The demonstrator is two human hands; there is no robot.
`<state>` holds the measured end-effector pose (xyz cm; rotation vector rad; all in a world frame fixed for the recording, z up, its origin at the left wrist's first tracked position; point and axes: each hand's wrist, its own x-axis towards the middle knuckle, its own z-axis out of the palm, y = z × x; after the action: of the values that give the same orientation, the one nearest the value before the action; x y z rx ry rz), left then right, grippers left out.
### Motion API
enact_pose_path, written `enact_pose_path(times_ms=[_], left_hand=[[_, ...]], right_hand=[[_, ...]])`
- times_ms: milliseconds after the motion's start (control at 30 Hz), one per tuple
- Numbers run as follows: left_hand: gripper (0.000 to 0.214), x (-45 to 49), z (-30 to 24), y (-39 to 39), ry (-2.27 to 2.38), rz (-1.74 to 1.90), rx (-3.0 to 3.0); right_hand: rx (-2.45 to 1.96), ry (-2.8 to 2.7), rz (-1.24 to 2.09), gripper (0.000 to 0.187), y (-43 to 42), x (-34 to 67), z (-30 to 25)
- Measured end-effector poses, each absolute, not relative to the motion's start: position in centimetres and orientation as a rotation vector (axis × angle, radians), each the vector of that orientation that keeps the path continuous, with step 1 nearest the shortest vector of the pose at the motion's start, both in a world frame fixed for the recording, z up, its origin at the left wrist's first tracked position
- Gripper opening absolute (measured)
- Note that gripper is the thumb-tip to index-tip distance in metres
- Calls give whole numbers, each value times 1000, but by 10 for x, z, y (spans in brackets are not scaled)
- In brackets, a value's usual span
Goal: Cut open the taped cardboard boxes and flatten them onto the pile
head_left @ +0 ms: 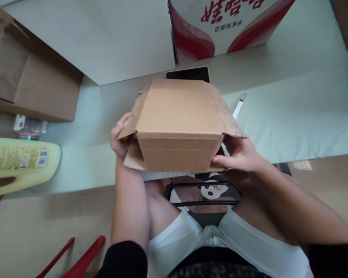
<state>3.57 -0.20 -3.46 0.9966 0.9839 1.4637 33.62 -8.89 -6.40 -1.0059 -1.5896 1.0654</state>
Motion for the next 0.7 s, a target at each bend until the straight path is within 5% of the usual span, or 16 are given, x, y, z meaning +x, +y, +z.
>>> enact_pose_path(times_ms=[333, 500, 700], left_hand=[[53, 21, -21, -20, 1023, 1462, 890], [58, 30, -24, -25, 1094, 1199, 807], [47, 29, -40, -20, 1151, 1290, 800]], right_hand=[[-1252, -1679, 766, 22, -85, 336, -57], [-1343, -1507, 840, 33, -78, 332, -67], [-1239, -1323, 937, 46, -77, 328, -64]])
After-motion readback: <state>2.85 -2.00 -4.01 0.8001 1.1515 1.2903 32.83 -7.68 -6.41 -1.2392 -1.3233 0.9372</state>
